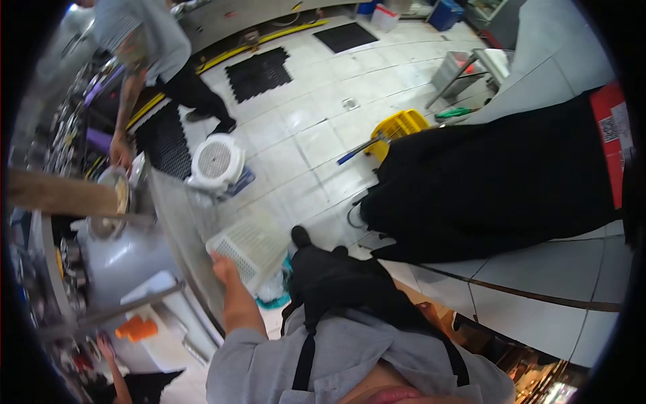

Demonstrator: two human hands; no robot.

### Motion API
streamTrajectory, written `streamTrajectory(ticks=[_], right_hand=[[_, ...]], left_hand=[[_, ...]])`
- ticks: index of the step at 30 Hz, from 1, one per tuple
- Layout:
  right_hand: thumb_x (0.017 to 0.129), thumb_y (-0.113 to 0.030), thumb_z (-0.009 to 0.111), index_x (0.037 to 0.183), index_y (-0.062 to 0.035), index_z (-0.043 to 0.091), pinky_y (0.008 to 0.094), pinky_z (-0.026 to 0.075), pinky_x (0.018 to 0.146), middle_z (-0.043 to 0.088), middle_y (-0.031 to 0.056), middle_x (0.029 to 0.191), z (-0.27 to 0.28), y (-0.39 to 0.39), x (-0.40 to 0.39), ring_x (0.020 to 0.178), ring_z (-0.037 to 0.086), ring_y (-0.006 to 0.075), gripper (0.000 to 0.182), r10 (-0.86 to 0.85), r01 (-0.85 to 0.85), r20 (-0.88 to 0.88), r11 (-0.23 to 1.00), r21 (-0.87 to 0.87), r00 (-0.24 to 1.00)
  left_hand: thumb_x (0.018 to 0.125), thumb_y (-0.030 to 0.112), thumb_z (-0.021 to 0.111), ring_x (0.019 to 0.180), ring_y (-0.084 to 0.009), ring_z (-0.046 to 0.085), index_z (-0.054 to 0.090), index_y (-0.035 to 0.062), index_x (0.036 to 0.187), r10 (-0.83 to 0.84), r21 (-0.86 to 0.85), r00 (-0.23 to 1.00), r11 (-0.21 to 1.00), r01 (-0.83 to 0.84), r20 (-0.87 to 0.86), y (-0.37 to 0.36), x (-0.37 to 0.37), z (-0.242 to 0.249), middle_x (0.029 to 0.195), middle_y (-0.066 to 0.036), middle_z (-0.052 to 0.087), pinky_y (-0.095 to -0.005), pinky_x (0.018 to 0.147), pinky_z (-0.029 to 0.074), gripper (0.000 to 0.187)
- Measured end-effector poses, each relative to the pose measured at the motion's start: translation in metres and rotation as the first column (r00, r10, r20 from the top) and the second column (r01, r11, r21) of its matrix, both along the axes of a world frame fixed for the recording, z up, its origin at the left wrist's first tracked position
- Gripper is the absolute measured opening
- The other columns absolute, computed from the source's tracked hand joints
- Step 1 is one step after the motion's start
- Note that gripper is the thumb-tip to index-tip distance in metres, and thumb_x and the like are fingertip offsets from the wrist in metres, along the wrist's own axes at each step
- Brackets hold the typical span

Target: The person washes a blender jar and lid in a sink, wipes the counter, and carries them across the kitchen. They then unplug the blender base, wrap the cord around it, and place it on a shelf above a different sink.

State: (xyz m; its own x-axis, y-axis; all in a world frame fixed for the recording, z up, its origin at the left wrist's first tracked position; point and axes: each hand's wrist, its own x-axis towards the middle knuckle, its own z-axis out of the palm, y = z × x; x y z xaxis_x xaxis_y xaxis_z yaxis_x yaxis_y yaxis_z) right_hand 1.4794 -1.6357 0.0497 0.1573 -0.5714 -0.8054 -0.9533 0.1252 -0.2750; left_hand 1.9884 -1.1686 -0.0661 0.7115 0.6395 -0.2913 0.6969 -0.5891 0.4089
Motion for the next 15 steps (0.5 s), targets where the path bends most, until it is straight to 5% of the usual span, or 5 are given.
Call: streamTrajectory(ticks=[3, 7, 9, 13, 15], right_hand=[[0.095, -0.026, 0.054, 0.111, -0.0009, 0.058, 0.0397, 0.056, 0.059, 0.068, 0.0145, 0.09, -0.015, -0.004, 0.019, 0.07, 0.067, 0.0258, 0.03, -0.051, 0.051, -0.04, 0.999, 0.014, 0.998], [0.093, -0.023, 0.056, 0.105, 0.0002, 0.062, 0.0441, 0.057, 0.061, 0.069, 0.0194, 0.094, -0.04, 0.009, 0.053, 0.077, 0.069, 0.0287, 0.026, 0.101, -0.104, 0.043, 0.992, 0.072, 0.994], [0.092, -0.023, 0.057, 0.091, -0.0005, 0.067, 0.0423, 0.057, 0.059, 0.07, 0.0164, 0.082, -0.092, 0.014, 0.072, 0.074, 0.069, 0.0292, 0.024, 0.559, -0.565, 0.107, 0.825, 0.027, 0.822], [0.091, -0.023, 0.057, 0.09, -0.0006, 0.067, 0.042, 0.057, 0.058, 0.07, 0.0161, 0.081, -0.115, -0.03, 0.106, 0.073, 0.069, 0.0292, 0.025, 0.556, -0.556, 0.09, 0.831, -0.018, 0.827], [0.091, -0.023, 0.057, 0.089, -0.0006, 0.068, 0.0418, 0.057, 0.058, 0.069, 0.0159, 0.08, -0.113, -0.021, 0.133, 0.073, 0.069, 0.0292, 0.025, 0.535, -0.537, 0.089, 0.844, 0.001, 0.84]], left_hand=[[0.095, 0.063, 0.029, 0.095, -0.0458, 0.063, 0.065, -0.0133, 0.097, 0.061, -0.059, 0.996, 0.996, -0.065, -0.063, -0.015, 0.011, 0.001, 0.097, -0.032, 0.065, -0.05, 0.086, 0.048, 0.085], [0.094, 0.063, 0.031, 0.092, -0.0458, 0.064, 0.067, -0.0131, 0.093, -0.003, -0.161, 1.0, 0.987, 0.008, 0.029, -0.027, 0.05, 0.008, 0.093, -0.031, 0.066, -0.0484, 0.084, 0.05, 0.084], [0.095, 0.062, 0.032, 0.091, -0.0434, 0.065, 0.067, -0.0122, 0.094, -0.015, -0.181, 0.996, 0.983, 0.03, 0.084, -0.035, 0.078, 0.024, 0.092, -0.028, 0.068, -0.0456, 0.082, 0.051, 0.082], [0.096, 0.057, 0.039, 0.084, -0.0367, 0.068, 0.068, -0.0096, 0.097, -0.028, -0.302, 0.964, 0.947, 0.11, 0.264, -0.052, 0.151, 0.028, 0.09, -0.024, 0.07, -0.0418, 0.075, 0.052, 0.073], [0.096, 0.051, 0.048, 0.065, -0.026, 0.066, 0.069, -0.0062, 0.093, 0.069, -0.645, 0.924, 0.736, 0.207, 0.375, -0.067, 0.189, 0.033, 0.079, -0.016, 0.069, -0.0375, 0.059, 0.053, 0.061]])
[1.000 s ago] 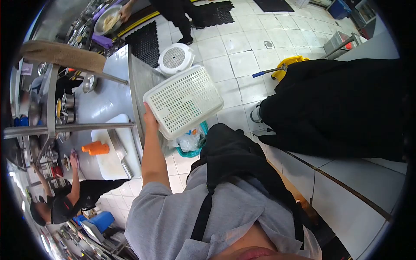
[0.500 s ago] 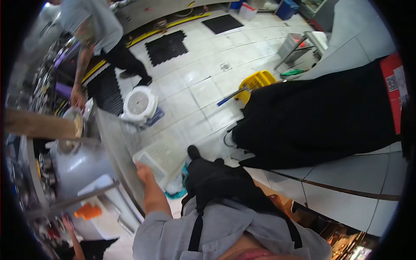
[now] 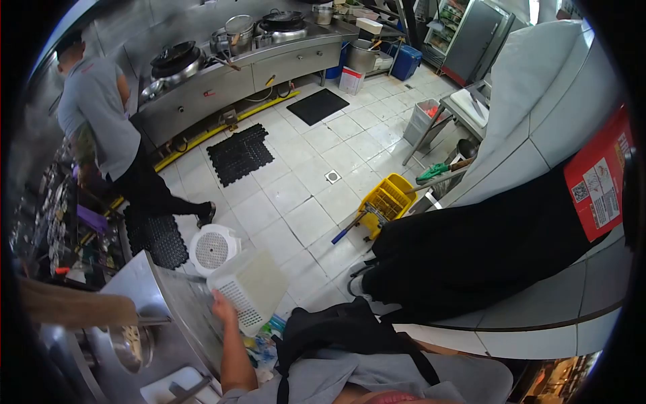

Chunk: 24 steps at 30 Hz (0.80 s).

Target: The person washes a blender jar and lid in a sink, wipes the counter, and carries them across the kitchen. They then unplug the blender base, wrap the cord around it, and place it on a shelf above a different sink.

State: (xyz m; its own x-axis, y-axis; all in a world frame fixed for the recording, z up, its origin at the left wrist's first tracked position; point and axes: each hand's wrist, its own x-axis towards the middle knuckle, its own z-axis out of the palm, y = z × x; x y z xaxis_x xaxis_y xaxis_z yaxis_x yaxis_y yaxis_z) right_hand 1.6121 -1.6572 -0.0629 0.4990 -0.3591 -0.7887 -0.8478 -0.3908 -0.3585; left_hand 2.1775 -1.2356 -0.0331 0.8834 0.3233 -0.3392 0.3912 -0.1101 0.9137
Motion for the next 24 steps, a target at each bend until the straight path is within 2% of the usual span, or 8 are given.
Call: streamTrajectory(ticks=[2, 4, 9, 13, 19, 21, 23, 24], right_hand=[[0.091, -0.023, 0.057, 0.088, -0.0007, 0.068, 0.0416, 0.057, 0.058, 0.069, 0.0157, 0.079, -0.001, 0.018, 0.028, 0.072, 0.069, 0.0292, 0.025, -0.03, 0.031, -0.011, 0.999, 0.03, 0.999], [0.091, -0.023, 0.057, 0.087, -0.0008, 0.068, 0.0415, 0.057, 0.058, 0.069, 0.0154, 0.078, -0.002, 0.03, 0.063, 0.072, 0.069, 0.0292, 0.026, -0.064, 0.065, -0.018, 0.996, 0.055, 0.998], [0.09, -0.024, 0.057, 0.085, -0.001, 0.069, 0.041, 0.056, 0.057, 0.069, 0.0149, 0.076, -0.018, 0.025, 0.144, 0.07, 0.069, 0.0291, 0.026, -0.12, 0.127, -0.069, 0.987, 0.102, 0.99], [0.09, -0.024, 0.057, 0.083, -0.0011, 0.069, 0.0406, 0.056, 0.057, 0.069, 0.0145, 0.074, -0.042, -0.009, 0.231, 0.069, 0.069, 0.0291, 0.027, -0.148, 0.16, -0.088, 0.978, 0.137, 0.985], [0.09, -0.025, 0.057, 0.081, -0.0014, 0.07, 0.04, 0.056, 0.057, 0.069, 0.0138, 0.071, -0.05, -0.088, 0.369, 0.068, 0.069, 0.0291, 0.028, -0.196, 0.214, -0.112, 0.959, 0.183, 0.974], [0.09, -0.025, 0.057, 0.08, -0.0014, 0.07, 0.0398, 0.056, 0.056, 0.069, 0.0136, 0.071, -0.058, -0.118, 0.417, 0.067, 0.069, 0.0291, 0.029, -0.225, 0.243, -0.116, 0.952, 0.187, 0.967], [0.089, -0.028, 0.054, 0.078, -0.002, 0.071, 0.0385, 0.056, 0.054, 0.068, 0.0136, 0.067, -0.109, -0.179, 0.463, 0.06, 0.068, 0.0285, 0.033, 0.018, -0.013, -0.035, 0.989, 0.145, 0.999], [0.081, -0.04, 0.06, 0.085, -0.0011, 0.07, 0.0402, 0.055, 0.065, 0.069, 0.0181, 0.079, -0.1, -0.2, 0.491, 0.067, 0.068, 0.0292, 0.041, -0.176, 0.17, 0.065, 0.981, 0.094, 0.982]], left_hand=[[0.095, 0.047, 0.053, 0.05, -0.0167, 0.058, 0.067, -0.0043, 0.091, -0.214, 0.022, 0.97, 0.976, 0.218, -0.115, -0.033, 0.028, 0.036, 0.067, -0.009, 0.063, -0.0326, 0.044, 0.047, 0.053], [0.095, 0.042, 0.056, 0.045, -0.0136, 0.053, 0.064, -0.004, 0.091, -0.317, -0.005, 0.949, 0.949, 0.317, 0.009, -0.094, 0.046, 0.091, 0.064, -0.006, 0.059, -0.0297, 0.037, 0.043, 0.047], [0.092, 0.026, 0.064, 0.049, -0.0107, 0.054, 0.064, -0.0035, 0.094, -0.646, 0.009, 0.724, 0.747, 0.664, 0.241, -0.199, 0.093, 0.163, 0.069, -0.004, 0.062, -0.0281, 0.041, 0.045, 0.029], [0.093, 0.023, 0.063, 0.049, -0.0091, 0.053, 0.064, -0.0028, 0.092, -0.647, -0.026, 0.65, 0.7, 0.713, 0.399, -0.248, 0.148, 0.179, 0.068, -0.002, 0.061, -0.0269, 0.043, 0.044, 0.026], [0.093, 0.021, 0.062, 0.051, -0.0077, 0.048, 0.064, -0.0029, 0.08, -0.611, 0.117, 0.77, 0.791, 0.6, 0.185, -0.283, 0.254, 0.217, 0.059, 0.0, 0.055, -0.0264, 0.046, 0.038, 0.027], [0.094, 0.021, 0.062, 0.051, -0.0066, 0.046, 0.062, -0.0027, 0.075, -0.625, 0.181, 0.744, 0.78, 0.599, 0.235, -0.286, 0.287, 0.216, 0.058, 0.001, 0.053, -0.0261, 0.046, 0.036, 0.03], [0.094, 0.021, 0.062, 0.052, -0.0055, 0.043, 0.06, -0.0026, 0.071, -0.639, 0.244, 0.729, 0.769, 0.591, 0.248, -0.287, 0.322, 0.221, 0.057, 0.002, 0.051, -0.0257, 0.045, 0.035, 0.033], [0.094, 0.02, 0.062, 0.053, -0.0049, 0.041, 0.057, -0.002, 0.068, -0.634, 0.263, 0.729, 0.772, 0.578, 0.258, -0.289, 0.337, 0.221, 0.056, 0.002, 0.049, -0.0253, 0.045, 0.033, 0.035]])
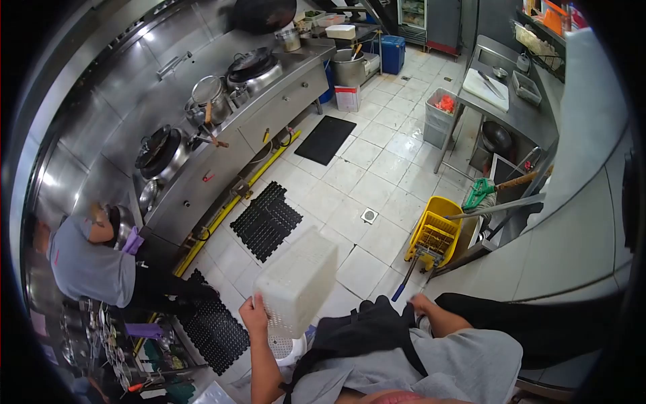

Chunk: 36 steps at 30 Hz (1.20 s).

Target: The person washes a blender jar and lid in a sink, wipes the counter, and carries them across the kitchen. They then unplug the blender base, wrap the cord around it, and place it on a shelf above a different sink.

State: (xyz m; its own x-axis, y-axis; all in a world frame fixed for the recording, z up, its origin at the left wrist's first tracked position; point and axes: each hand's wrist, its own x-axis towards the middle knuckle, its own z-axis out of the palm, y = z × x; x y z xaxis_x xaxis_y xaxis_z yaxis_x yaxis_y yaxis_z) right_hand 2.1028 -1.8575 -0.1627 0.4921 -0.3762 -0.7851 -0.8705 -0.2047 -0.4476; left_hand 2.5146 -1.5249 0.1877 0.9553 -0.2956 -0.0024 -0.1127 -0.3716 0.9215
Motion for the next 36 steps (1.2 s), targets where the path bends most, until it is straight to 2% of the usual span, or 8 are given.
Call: streamTrajectory(ticks=[4, 10, 13, 16, 24, 29, 33, 36], right_hand=[[0.087, -0.033, 0.056, 0.085, 0.0016, 0.067, 0.035, 0.051, 0.05, 0.066, 0.0123, 0.065, 0.067, -0.072, 0.139, 0.052, 0.062, 0.0215, 0.037, -0.236, 0.257, 0.276, 0.966, -0.04, 0.932], [0.097, -0.048, 0.046, 0.128, -0.0072, 0.047, 0.041, 0.053, 0.076, 0.063, 0.0153, 0.116, 0.227, -0.105, 0.326, 0.093, 0.063, 0.0256, 0.051, -0.62, 0.284, 0.332, 0.685, 0.671, 0.711], [0.097, -0.058, 0.037, 0.135, -0.0058, 0.042, 0.0444, 0.052, 0.084, 0.06, 0.0176, 0.121, 0.279, -0.113, 0.377, 0.101, 0.062, 0.0285, 0.065, -0.701, 0.21, 0.294, 0.537, 0.817, 0.65], [0.095, -0.057, 0.038, 0.144, -0.0113, 0.037, 0.0511, 0.041, 0.103, 0.051, 0.016, 0.137, 0.286, -0.148, 0.406, 0.121, 0.052, 0.0324, 0.067, -0.926, -0.04, 0.304, 0.303, 0.952, 0.222], [0.094, -0.057, 0.038, 0.143, -0.0117, 0.039, 0.052, 0.037, 0.105, 0.049, 0.0146, 0.139, 0.271, -0.191, 0.371, 0.124, 0.049, 0.0327, 0.066, -0.903, -0.101, 0.225, 0.279, 0.955, -0.366], [0.094, -0.057, 0.038, 0.142, -0.012, 0.041, 0.0526, 0.035, 0.107, 0.047, 0.0137, 0.141, 0.25, -0.292, 0.37, 0.127, 0.046, 0.0328, 0.066, -0.797, -0.2, 0.149, 0.319, 0.926, -0.585], [0.091, -0.059, 0.043, 0.143, -0.0089, 0.04, 0.0504, 0.039, 0.105, 0.042, 0.0133, 0.145, 0.258, -0.393, 0.399, 0.13, 0.043, 0.0333, 0.072, -0.725, -0.157, 0.067, 0.237, 0.959, -0.685], [0.09, -0.063, 0.039, 0.146, -0.0131, 0.034, 0.0557, 0.031, 0.108, 0.037, 0.0111, 0.148, 0.278, -0.469, 0.432, 0.132, 0.039, 0.0345, 0.076, -0.803, -0.188, 0.082, 0.236, 0.953, -0.59]], left_hand=[[0.093, 0.018, 0.063, 0.054, -0.0043, 0.034, 0.044, 0.002, 0.06, -0.032, -0.054, 0.996, 0.998, 0.036, 0.089, -0.049, 0.061, 0.003, 0.055, 0.004, 0.042, -0.026, 0.045, 0.029, 0.041], [0.072, 0.015, 0.082, 0.049, -0.0111, 0.033, 0.043, 0.004, 0.058, -0.275, 0.036, 0.871, 0.958, 0.286, 0.406, -0.177, 0.144, 0.018, 0.053, -0.004, 0.039, -0.0291, 0.046, 0.031, 0.043], [0.064, 0.021, 0.086, 0.047, -0.0222, 0.042, 0.046, 0.0064, 0.059, -0.545, 0.015, 0.561, 0.725, 0.688, 0.624, -0.248, 0.161, 0.063, 0.055, -0.007, 0.042, -0.0338, 0.046, 0.035, 0.042], [0.061, 0.026, 0.084, 0.058, -0.0286, 0.055, 0.052, 0.0067, 0.065, -0.74, 0.118, 0.187, 0.339, 0.933, 0.646, -0.31, 0.175, 0.095, 0.062, -0.008, 0.05, -0.0378, 0.053, 0.043, 0.038], [0.07, 0.04, 0.08, 0.114, -0.0262, 0.053, 0.065, 0.0114, 0.105, -0.884, 0.414, -0.297, -0.134, 0.9, 0.36, -0.447, 0.21, 0.078, 0.114, -0.01, 0.058, -0.0481, 0.104, 0.031, 0.047], [0.075, 0.036, 0.078, 0.126, -0.0367, 0.041, 0.053, 0.0095, 0.129, -0.921, 0.413, -0.123, 0.044, 0.91, 0.37, -0.544, 0.222, 0.05, 0.135, -0.02, 0.042, -0.0465, 0.105, 0.031, 0.065], [0.087, 0.041, 0.066, 0.126, -0.0381, 0.041, 0.033, 0.0079, 0.143, -0.933, 0.174, 0.334, 0.355, 0.919, 0.136, -0.635, 0.252, -0.016, 0.138, -0.025, 0.04, -0.0487, 0.103, 0.037, 0.072], [0.088, 0.073, 0.037, 0.128, -0.0421, 0.041, 0.012, 0.014, 0.151, -0.633, -0.416, 0.065, 0.579, 0.701, -0.772, -0.697, 0.269, -0.01, 0.148, -0.021, 0.029, -0.0594, 0.1, 0.037, 0.09]])
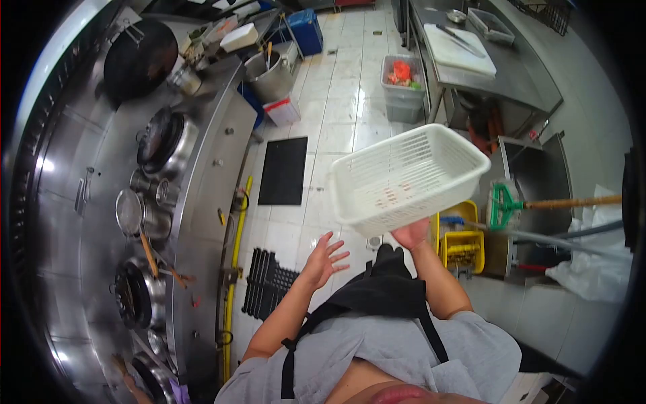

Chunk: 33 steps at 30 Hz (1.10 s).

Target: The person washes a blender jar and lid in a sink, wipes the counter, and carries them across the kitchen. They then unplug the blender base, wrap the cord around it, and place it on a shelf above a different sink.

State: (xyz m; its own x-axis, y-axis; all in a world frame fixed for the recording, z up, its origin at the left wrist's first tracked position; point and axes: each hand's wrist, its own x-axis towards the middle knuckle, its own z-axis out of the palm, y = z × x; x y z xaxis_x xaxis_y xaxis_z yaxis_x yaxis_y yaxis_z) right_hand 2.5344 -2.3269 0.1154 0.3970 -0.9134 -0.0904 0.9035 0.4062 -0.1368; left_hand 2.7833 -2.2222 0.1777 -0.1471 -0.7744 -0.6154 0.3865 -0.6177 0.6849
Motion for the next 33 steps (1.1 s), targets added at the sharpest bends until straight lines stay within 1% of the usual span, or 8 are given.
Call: streamTrajectory(ticks=[3, 5, 11, 13, 16, 20, 26, 33], right_hand=[[0.09, -0.067, 0.033, 0.148, -0.0137, 0.031, 0.0561, 0.027, 0.11, 0.035, 0.0108, 0.15, -0.005, -0.105, 0.001, 0.134, 0.036, 0.0357, 0.078, 0.17, -0.162, 0.087, 0.983, -0.086, 0.982], [0.09, -0.069, 0.031, 0.149, -0.0144, 0.029, 0.0554, 0.027, 0.11, 0.035, 0.011, 0.15, -0.038, -0.212, 0.003, 0.136, 0.033, 0.0382, 0.081, 0.06, -0.064, -0.052, 0.996, -0.07, 0.997], [0.092, -0.063, 0.037, 0.139, -0.0114, 0.042, 0.0552, 0.042, 0.098, 0.047, 0.0143, 0.138, 0.044, -0.423, 0.07, 0.118, 0.051, 0.0369, 0.07, -0.082, 0.055, -0.252, 0.992, -0.111, 0.964], [0.092, -0.057, 0.044, 0.131, -0.0103, 0.05, 0.055, 0.046, 0.093, 0.056, 0.0146, 0.125, 0.045, -0.465, 0.079, 0.105, 0.058, 0.0344, 0.06, 0.252, -0.283, -0.368, 0.959, -0.032, 0.895], [0.098, -0.047, 0.039, 0.138, -0.0075, 0.045, 0.0463, 0.044, 0.099, 0.054, 0.0142, 0.131, 0.045, -0.499, 0.084, 0.114, 0.056, 0.0292, 0.057, 0.142, -0.356, -0.798, 0.93, -0.095, 0.585], [0.097, -0.06, 0.032, 0.142, -0.0065, 0.04, 0.0438, 0.043, 0.101, 0.053, 0.0114, 0.135, 0.016, -0.503, 0.068, 0.12, 0.053, 0.028, 0.071, 0.255, -0.237, -0.571, 0.966, 0.107, 0.78], [0.097, -0.05, 0.044, 0.14, -0.0001, 0.04, 0.0418, 0.042, 0.102, 0.052, 0.0156, 0.134, -0.046, -0.552, 0.029, 0.122, 0.052, 0.0292, 0.066, 0.083, 0.078, -0.681, 0.976, 0.203, 0.727], [0.083, -0.011, 0.053, 0.117, 0.0115, 0.053, 0.0412, 0.055, 0.082, 0.064, 0.0206, 0.107, -0.105, -0.733, 0.012, 0.094, 0.066, 0.031, 0.041, 0.165, 0.205, -0.846, 0.93, 0.304, 0.507]], left_hand=[[0.079, 0.084, 0.034, 0.131, -0.0449, 0.036, 0.005, 0.0172, 0.152, 0.118, 0.026, 0.953, 0.993, -0.116, -0.28, -0.112, 0.05, 0.018, 0.153, -0.022, 0.021, -0.0703, 0.096, 0.033, 0.104], [0.076, 0.087, 0.032, 0.129, -0.0473, 0.038, 0.015, 0.0149, 0.152, 0.16, -0.011, 0.986, 0.987, -0.161, -0.044, -0.22, 0.088, 0.018, 0.151, -0.022, 0.025, -0.0767, 0.092, 0.029, 0.106], [0.076, 0.02, 0.055, 0.12, -0.0368, 0.053, 0.038, 0.0023, 0.139, -0.128, -0.252, 0.917, 0.967, 0.031, -0.377, -0.397, 0.178, 0.007, 0.131, -0.015, 0.054, -0.0568, 0.096, 0.045, 0.068], [0.068, 0.003, 0.054, 0.123, -0.0356, 0.051, 0.034, 0.003, 0.142, -0.055, -0.363, 0.968, 0.931, -0.038, -0.243, -0.415, 0.2, -0.001, 0.137, -0.016, 0.048, -0.0523, 0.098, 0.047, 0.076], [0.06, -0.006, 0.051, 0.124, -0.0334, 0.051, 0.03, 0.0057, 0.145, 0.081, -0.399, 0.957, 0.896, -0.192, -0.28, -0.454, 0.219, -0.005, 0.138, -0.017, 0.047, -0.0465, 0.103, 0.045, 0.089], [0.059, -0.013, 0.047, 0.126, -0.0266, 0.05, 0.04, 0.0049, 0.142, 0.082, -0.329, 0.994, 0.939, -0.101, -0.072, -0.551, 0.238, -0.053, 0.132, -0.012, 0.054, -0.036, 0.103, 0.042, 0.084], [0.074, -0.004, 0.054, 0.124, -0.0242, 0.049, 0.032, 0.0076, 0.147, -0.287, -0.35, 0.89, 0.842, 0.41, 0.354, -0.732, 0.182, -0.033, 0.139, -0.012, 0.047, -0.0344, 0.103, 0.04, 0.077], [0.097, 0.033, 0.055, 0.114, -0.0274, 0.056, 0.037, 0.0119, 0.142, 0.047, -0.027, 0.988, 0.998, -0.051, -0.15, -0.897, 0.216, -0.06, 0.134, -0.014, 0.051, -0.0404, 0.092, 0.048, 0.053]])
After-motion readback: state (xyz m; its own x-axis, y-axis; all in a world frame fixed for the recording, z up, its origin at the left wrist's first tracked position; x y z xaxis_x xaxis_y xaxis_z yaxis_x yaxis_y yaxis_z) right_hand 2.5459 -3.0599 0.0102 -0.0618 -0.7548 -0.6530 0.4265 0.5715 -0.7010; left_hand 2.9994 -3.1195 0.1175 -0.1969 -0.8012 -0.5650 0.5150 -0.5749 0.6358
